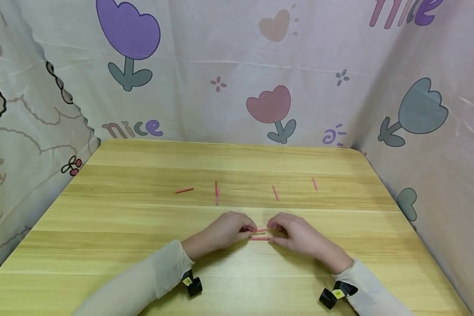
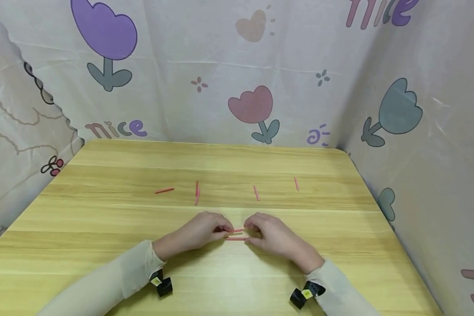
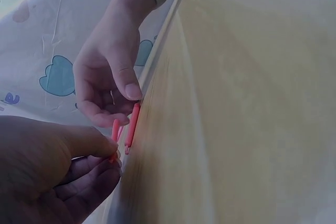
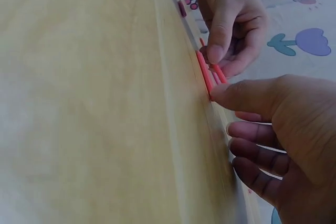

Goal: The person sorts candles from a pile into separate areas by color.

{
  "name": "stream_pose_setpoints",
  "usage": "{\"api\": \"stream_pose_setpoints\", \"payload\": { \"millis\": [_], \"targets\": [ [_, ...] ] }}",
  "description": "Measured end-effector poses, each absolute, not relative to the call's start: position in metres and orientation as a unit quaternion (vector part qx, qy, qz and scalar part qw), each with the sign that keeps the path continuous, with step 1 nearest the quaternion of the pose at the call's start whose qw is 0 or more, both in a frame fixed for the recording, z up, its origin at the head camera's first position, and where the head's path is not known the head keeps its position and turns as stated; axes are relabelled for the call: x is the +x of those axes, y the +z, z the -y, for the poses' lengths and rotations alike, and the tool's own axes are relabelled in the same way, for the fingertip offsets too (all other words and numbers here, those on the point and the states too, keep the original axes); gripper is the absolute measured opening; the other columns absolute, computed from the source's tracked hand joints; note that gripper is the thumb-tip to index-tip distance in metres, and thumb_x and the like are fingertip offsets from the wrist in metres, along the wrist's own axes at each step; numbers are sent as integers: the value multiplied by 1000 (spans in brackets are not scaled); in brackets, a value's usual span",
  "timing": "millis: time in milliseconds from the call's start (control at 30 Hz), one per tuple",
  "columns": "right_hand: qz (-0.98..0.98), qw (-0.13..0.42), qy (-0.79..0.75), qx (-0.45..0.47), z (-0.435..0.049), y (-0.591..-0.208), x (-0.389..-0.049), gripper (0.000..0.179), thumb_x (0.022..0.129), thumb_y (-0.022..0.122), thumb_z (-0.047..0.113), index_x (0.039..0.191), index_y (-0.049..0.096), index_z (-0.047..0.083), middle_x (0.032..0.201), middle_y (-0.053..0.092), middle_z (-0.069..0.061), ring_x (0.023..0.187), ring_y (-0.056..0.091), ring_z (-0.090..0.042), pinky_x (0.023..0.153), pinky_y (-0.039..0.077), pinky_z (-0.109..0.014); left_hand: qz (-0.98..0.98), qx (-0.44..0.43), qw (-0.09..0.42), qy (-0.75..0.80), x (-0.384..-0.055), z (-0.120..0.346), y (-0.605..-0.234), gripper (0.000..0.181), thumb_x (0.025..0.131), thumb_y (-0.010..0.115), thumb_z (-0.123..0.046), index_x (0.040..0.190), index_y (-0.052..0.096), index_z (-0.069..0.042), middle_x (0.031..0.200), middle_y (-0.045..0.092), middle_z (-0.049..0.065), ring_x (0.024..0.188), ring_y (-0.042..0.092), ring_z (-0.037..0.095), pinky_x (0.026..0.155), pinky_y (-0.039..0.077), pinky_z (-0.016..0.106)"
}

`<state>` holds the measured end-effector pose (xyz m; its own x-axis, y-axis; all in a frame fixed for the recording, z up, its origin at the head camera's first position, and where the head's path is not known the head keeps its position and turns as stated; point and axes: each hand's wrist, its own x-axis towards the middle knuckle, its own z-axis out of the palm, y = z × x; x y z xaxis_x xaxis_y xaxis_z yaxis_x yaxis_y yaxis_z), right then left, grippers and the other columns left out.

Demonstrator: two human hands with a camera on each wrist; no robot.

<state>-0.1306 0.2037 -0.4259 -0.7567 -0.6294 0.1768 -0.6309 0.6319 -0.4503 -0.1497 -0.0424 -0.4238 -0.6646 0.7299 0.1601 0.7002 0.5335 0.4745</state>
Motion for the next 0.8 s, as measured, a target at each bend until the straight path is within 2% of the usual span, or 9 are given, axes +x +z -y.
{"api": "stream_pose_setpoints", "payload": {
  "millis": [267, 533, 800],
  "targets": [
    [891, 3, 253, 377, -206, -427, -132, 32, 85, 77, 23, 113, 68, 13, 94, 60, 8, 81, 55, -6, 70, 49, -23, -869, 426, 18, 251, -149, 40, -425, 8, 90, 71, -13, 96, 76, -13, 91, 71, -4, 80, 60, 2, 73, 49, 21],
    [884, -2, 262, 387, -201, -427, -131, 21, 87, 75, 21, 107, 72, 16, 99, 63, 9, 76, 55, -6, 65, 47, -20, -869, 433, 6, 240, -148, 37, -426, 8, 89, 72, -15, 95, 77, -14, 90, 71, -6, 80, 61, 2, 72, 48, 20],
    [885, -3, 259, 386, -196, -430, -127, 17, 90, 72, 19, 106, 72, 19, 97, 62, 12, 77, 54, -3, 67, 47, -20, -868, 432, 14, 244, -145, 37, -428, 8, 90, 72, -14, 95, 77, -14, 92, 71, -6, 83, 62, 2, 75, 49, 19]
  ]
}}
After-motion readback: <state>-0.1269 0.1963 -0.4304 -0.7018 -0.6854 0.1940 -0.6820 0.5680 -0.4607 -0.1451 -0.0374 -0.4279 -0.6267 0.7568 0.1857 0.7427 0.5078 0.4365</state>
